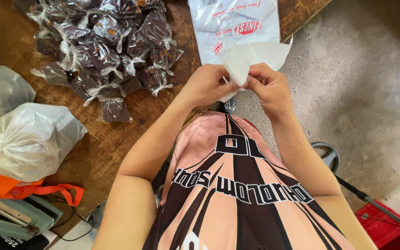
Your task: The person packs multiple small wrapped bakery items into a white plastic bag by hand and then ties the bag shut.
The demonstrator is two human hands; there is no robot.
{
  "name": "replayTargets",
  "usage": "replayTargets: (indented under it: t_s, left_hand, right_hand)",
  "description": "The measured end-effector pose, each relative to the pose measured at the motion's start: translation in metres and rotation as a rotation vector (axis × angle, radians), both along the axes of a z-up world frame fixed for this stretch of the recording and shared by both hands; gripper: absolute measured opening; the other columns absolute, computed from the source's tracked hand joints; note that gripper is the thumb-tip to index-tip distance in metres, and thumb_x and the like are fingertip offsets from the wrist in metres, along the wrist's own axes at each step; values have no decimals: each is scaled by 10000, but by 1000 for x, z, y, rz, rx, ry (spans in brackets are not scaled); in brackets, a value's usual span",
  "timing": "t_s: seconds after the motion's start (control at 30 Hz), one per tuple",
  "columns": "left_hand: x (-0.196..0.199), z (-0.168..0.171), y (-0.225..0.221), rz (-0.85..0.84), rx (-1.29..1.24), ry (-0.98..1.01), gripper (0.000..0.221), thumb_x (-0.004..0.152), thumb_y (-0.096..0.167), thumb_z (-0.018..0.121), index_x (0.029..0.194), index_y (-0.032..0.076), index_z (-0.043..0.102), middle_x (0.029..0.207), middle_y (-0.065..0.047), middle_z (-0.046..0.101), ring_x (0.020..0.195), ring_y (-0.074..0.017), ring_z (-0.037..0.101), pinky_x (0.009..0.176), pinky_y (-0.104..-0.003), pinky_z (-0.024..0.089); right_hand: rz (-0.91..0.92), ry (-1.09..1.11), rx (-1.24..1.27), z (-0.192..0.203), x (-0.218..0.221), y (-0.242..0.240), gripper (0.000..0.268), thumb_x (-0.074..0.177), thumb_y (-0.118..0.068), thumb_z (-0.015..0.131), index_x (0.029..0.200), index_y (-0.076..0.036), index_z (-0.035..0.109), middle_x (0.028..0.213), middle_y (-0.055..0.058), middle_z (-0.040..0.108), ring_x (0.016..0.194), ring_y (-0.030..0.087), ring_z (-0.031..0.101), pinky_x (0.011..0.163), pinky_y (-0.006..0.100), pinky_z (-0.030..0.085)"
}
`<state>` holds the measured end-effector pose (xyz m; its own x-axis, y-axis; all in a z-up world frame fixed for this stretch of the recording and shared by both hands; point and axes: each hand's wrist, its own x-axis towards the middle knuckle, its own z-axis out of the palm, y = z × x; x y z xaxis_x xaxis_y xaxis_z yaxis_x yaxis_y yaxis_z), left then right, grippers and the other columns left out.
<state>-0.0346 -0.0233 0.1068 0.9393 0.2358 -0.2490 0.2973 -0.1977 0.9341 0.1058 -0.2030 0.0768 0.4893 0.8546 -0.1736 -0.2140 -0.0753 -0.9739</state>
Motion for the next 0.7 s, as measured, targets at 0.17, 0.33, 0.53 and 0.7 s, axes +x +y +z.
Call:
replayTargets:
  t_s: [0.17, 0.33, 0.53, 0.7]
  left_hand:
    - [-12, -29, 24, 157, 586, -245, 240, 888, 263, 817, 772, 75, 723, 759, -107, 690, 696, -266, 646, 628, -412, 507]
    - [-38, -28, 75, 336, 837, -173, 150, 924, 160, 762, 805, 81, 717, 771, -31, 659, 612, -186, 621, 551, -362, 502]
    - [-36, 2, 56, 241, 316, -387, 107, 865, -59, 596, 877, 41, 632, 1182, -65, 666, 917, -224, 683, 746, -328, 578]
    - [-38, 17, 22, -161, 719, -422, 285, 763, -100, 632, 924, 99, 757, 1284, -91, 637, 1018, -273, 694, 842, -376, 575]
  right_hand:
    - [-153, 441, 113, 10, 16, 11, 173, 1074, -203, 578, 1133, -47, 623, 1111, 56, 703, 1021, 179, 701, 968, 378, 597]
    - [-276, 870, 293, 21, 45, -14, 195, 1080, -231, 498, 1061, -44, 550, 1143, 106, 684, 1079, 252, 697, 1014, 440, 577]
    - [1, -558, -299, -30, 84, -30, 297, 861, 68, 547, 1142, -20, 505, 1071, 159, 602, 1003, 228, 594, 865, 390, 508]
    - [-573, -304, -309, -35, 126, -36, 161, 1013, -31, 542, 1172, -36, 523, 1041, 92, 671, 832, 154, 678, 597, 314, 510]
